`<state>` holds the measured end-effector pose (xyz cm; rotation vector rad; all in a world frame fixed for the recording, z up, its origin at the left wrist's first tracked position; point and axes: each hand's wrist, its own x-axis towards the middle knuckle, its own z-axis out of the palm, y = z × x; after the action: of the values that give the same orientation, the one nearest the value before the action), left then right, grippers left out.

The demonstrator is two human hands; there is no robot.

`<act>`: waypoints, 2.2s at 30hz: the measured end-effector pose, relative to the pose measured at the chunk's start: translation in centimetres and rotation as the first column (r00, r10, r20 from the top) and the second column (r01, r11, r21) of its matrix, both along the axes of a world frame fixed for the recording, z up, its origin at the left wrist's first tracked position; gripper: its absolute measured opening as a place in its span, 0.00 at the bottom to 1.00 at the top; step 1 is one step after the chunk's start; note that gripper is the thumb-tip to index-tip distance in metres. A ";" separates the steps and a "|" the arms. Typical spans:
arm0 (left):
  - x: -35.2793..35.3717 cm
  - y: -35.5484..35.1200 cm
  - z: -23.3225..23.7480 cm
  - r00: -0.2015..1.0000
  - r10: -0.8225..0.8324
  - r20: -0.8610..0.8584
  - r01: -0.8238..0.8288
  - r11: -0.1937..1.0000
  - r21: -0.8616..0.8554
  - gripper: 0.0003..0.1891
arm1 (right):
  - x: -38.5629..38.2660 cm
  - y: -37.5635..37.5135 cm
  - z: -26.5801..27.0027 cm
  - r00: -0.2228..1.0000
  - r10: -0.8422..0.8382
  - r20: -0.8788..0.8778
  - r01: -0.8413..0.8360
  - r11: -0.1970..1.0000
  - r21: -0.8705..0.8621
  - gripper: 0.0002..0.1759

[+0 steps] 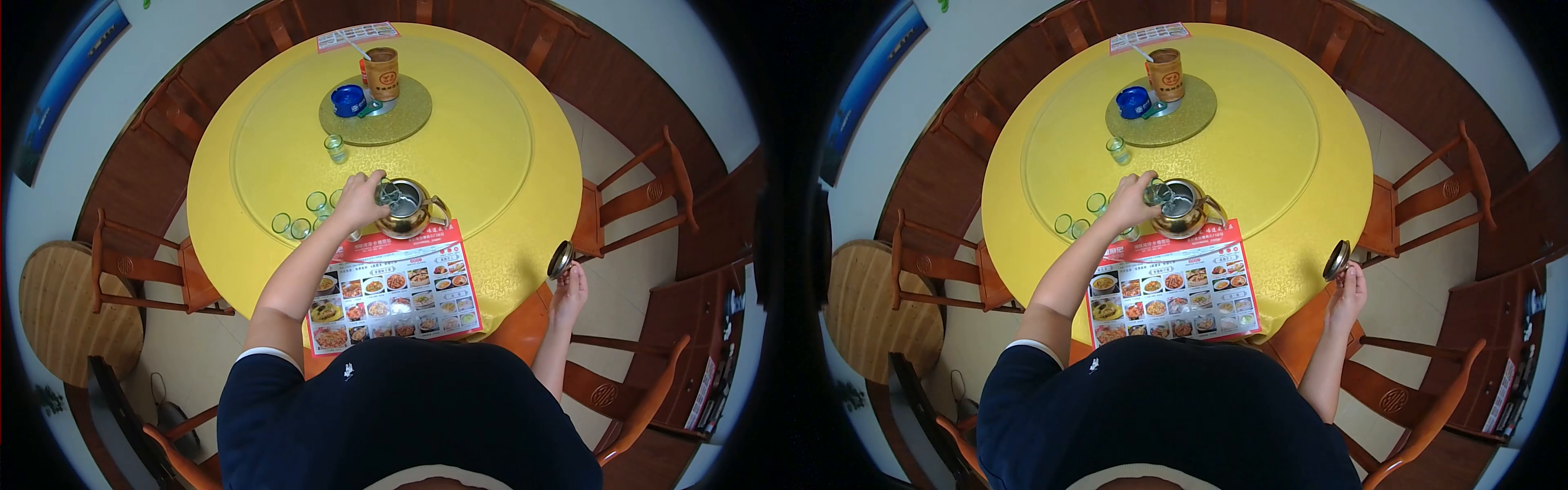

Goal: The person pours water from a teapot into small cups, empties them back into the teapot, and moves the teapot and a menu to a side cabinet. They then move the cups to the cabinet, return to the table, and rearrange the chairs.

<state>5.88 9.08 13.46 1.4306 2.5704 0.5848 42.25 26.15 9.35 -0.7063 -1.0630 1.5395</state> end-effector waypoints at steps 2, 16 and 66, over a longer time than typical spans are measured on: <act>0.1 0.1 0.1 1.000 -0.011 -0.021 0.011 1.000 -0.003 0.33 | 0.1 0.0 -0.2 1.000 -0.007 -0.001 0.007 1.000 -0.003 0.09; 0.1 0.8 1.5 0.923 -0.201 -0.327 0.193 0.980 -0.058 0.29 | 0.4 -0.1 -0.5 1.000 -0.026 -0.009 0.025 1.000 -0.009 0.09; -16.9 -11.4 -4.4 0.901 0.382 0.205 -0.329 0.910 -0.251 0.33 | -2.9 0.5 -0.5 0.997 0.001 0.081 0.001 1.000 -0.027 0.09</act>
<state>-11.02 -2.32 9.03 0.7653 2.6050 0.4804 39.35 26.65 8.82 -0.7934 -1.1042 1.5387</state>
